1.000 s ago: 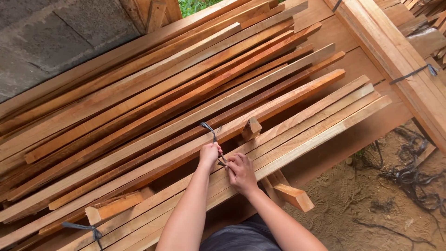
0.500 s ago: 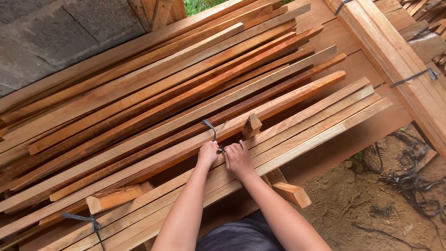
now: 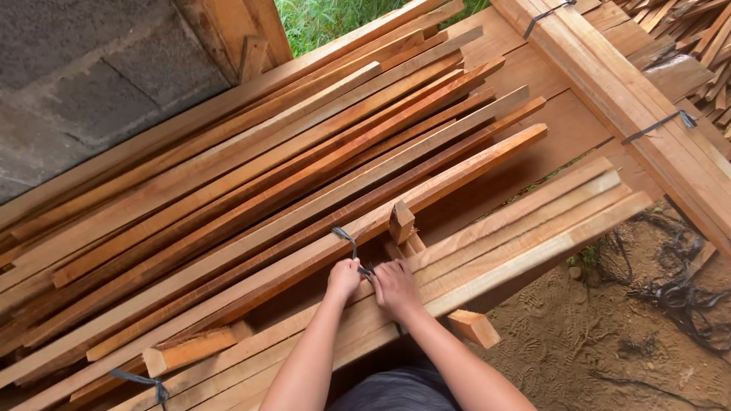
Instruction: The person stacks thin wooden planks on a wooden rack outdoors. They then use black zip ties to secure the stacked planks together, wrapping the ties around the wood and fastening them by hand.
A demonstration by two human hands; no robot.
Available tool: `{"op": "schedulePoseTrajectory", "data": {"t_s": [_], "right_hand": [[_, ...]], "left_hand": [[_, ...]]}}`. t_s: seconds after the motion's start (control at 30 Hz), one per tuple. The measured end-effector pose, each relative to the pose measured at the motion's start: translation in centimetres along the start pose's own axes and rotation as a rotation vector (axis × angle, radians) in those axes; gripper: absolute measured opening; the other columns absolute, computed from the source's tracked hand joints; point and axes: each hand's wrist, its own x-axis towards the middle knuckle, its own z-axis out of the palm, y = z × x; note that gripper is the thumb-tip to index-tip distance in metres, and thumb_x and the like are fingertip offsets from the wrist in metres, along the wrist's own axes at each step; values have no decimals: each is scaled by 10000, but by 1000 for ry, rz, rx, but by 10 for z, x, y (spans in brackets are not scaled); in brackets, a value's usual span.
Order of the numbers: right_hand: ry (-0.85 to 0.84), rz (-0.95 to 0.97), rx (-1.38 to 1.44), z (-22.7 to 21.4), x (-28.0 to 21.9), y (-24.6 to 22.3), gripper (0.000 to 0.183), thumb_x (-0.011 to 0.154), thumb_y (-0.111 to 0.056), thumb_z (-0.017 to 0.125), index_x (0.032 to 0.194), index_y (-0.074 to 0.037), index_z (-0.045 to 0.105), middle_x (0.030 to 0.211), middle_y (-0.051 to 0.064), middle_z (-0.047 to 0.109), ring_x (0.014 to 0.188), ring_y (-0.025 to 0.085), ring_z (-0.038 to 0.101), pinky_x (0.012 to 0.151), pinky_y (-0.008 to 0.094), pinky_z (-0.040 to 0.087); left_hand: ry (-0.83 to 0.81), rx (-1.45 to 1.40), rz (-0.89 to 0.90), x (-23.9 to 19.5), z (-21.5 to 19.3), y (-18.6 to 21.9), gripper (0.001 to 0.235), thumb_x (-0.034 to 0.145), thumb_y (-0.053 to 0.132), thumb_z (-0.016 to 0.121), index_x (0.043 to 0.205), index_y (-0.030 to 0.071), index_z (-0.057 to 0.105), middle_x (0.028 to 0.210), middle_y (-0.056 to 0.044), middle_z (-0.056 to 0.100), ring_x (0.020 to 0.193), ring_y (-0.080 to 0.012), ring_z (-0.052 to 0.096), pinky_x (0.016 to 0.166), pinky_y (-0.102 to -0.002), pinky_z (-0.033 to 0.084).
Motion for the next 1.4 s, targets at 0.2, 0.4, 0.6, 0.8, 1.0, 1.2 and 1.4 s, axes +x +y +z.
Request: {"op": "schedulePoseTrajectory", "data": {"t_s": [0.2, 0.4, 0.6, 0.8, 1.0, 1.2, 1.4], "right_hand": [[34, 26, 67, -7, -9, -5, 173, 1006, -275, 581, 900, -158, 652, 1008, 4, 713, 1071, 167, 649, 1115, 432, 374], [8, 59, 141, -26, -4, -13, 166, 1011, -241, 566, 908, -142, 651, 1100, -25, 697, 1084, 167, 651, 1117, 431, 384], [24, 73, 142, -21, -5, -12, 192, 1031, -272, 558, 909, -161, 658, 1069, -43, 697, 1090, 152, 655, 1125, 417, 370], [3, 98, 120, -16, -7, -11, 202, 1022, -294, 563, 869, -183, 635, 1057, -53, 695, 1099, 140, 648, 1129, 415, 371], [80, 151, 151, -11, -3, -8, 215, 1021, -229, 581, 866, -93, 643, 1106, 44, 681, 1082, 241, 670, 1064, 429, 470], [94, 238, 295, -19, 2, -14, 228, 984, -180, 626, 771, -102, 639, 1163, 14, 687, 1064, 251, 680, 963, 422, 510], [173, 444, 436, -7, 17, -27, 263, 994, -185, 631, 756, -78, 663, 1186, 53, 681, 1042, 326, 668, 915, 463, 503]], "left_hand": [[-169, -291, 23, -27, -3, 8, 326, 951, 426, 607, 1003, 171, 805, 946, -86, 788, 1085, -258, 693, 952, -420, 531], [-48, -223, 185, -82, -46, 47, 363, 997, 382, 612, 915, 81, 797, 844, -190, 753, 927, -342, 734, 778, -439, 537], [-57, -109, 91, -67, -33, 26, 281, 940, 419, 655, 1042, 213, 818, 859, -65, 784, 955, -268, 737, 836, -414, 560], [-66, -27, 36, -74, -32, 31, 231, 868, 422, 656, 980, 318, 830, 846, 12, 791, 985, -278, 739, 839, -405, 567], [22, -39, 19, -56, -12, 55, 208, 892, 322, 629, 894, 282, 833, 831, -56, 777, 968, -324, 734, 810, -434, 572], [-43, -250, 0, -54, -10, 60, 269, 934, 238, 575, 998, 146, 819, 920, -144, 777, 1038, -357, 717, 879, -442, 555], [-165, -312, 60, 3, 16, 29, 299, 984, 251, 513, 919, 104, 765, 711, -50, 698, 761, -188, 664, 718, -349, 535]]}}
